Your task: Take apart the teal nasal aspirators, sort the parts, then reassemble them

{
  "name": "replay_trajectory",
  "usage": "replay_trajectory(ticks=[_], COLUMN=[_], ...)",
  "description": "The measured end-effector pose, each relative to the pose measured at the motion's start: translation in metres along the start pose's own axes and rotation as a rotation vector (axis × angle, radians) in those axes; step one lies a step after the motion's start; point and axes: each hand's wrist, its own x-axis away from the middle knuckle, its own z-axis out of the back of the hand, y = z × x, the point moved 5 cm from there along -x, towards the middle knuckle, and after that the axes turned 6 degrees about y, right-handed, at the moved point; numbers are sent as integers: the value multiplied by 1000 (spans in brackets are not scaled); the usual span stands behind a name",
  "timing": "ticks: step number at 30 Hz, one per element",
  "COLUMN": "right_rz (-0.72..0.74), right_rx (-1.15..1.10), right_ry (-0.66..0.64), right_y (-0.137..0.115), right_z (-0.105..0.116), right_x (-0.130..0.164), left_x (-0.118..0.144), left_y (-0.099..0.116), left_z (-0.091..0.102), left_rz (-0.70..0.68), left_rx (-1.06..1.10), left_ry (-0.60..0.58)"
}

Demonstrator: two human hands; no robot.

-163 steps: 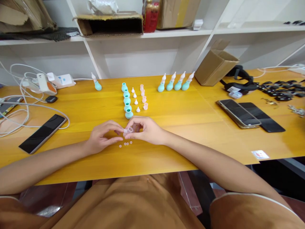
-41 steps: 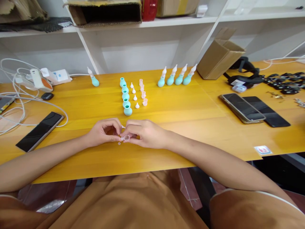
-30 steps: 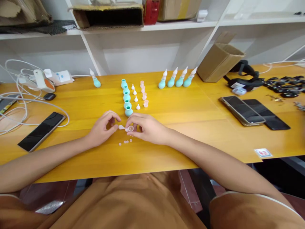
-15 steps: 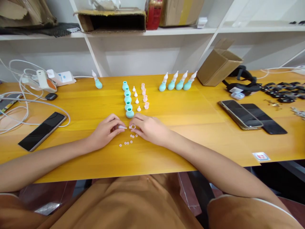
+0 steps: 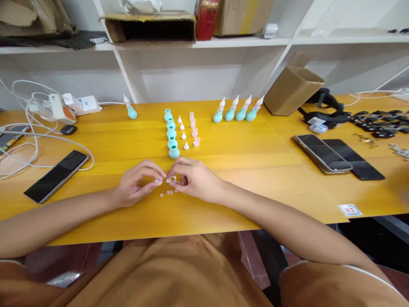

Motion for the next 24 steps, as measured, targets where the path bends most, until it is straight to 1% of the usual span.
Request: replay_trajectory(ticks=[4,6,8,11,13,17,20,24], right_rz=[-7,-4,-1,1,8,30,41,44], right_rx=[-18,-16,-12,-4,1,13,22,33], right_ry=[30,30,29,28,26,23,23,22], right_y=[-4,-5,-5,-5,-5,-7,-8,-7], right_z=[0,1,1,0,0,-1,-1,-2], right_x=[0,0,0,1,1,1,1,3], left_x=[0,2,3,3,1,-1,-1,-1], left_y=[-2,-5,-7,-7,-5,-2,-3,-4], left_z=[4,5,5,3,1,-3,-3,-4], left_rz=[-18,12,38,48,36,22,32,50], left_rx=[-118,-111,-47,42,72,50,33,68], left_ry=[80,113,122,105,70,-4,-6,-9])
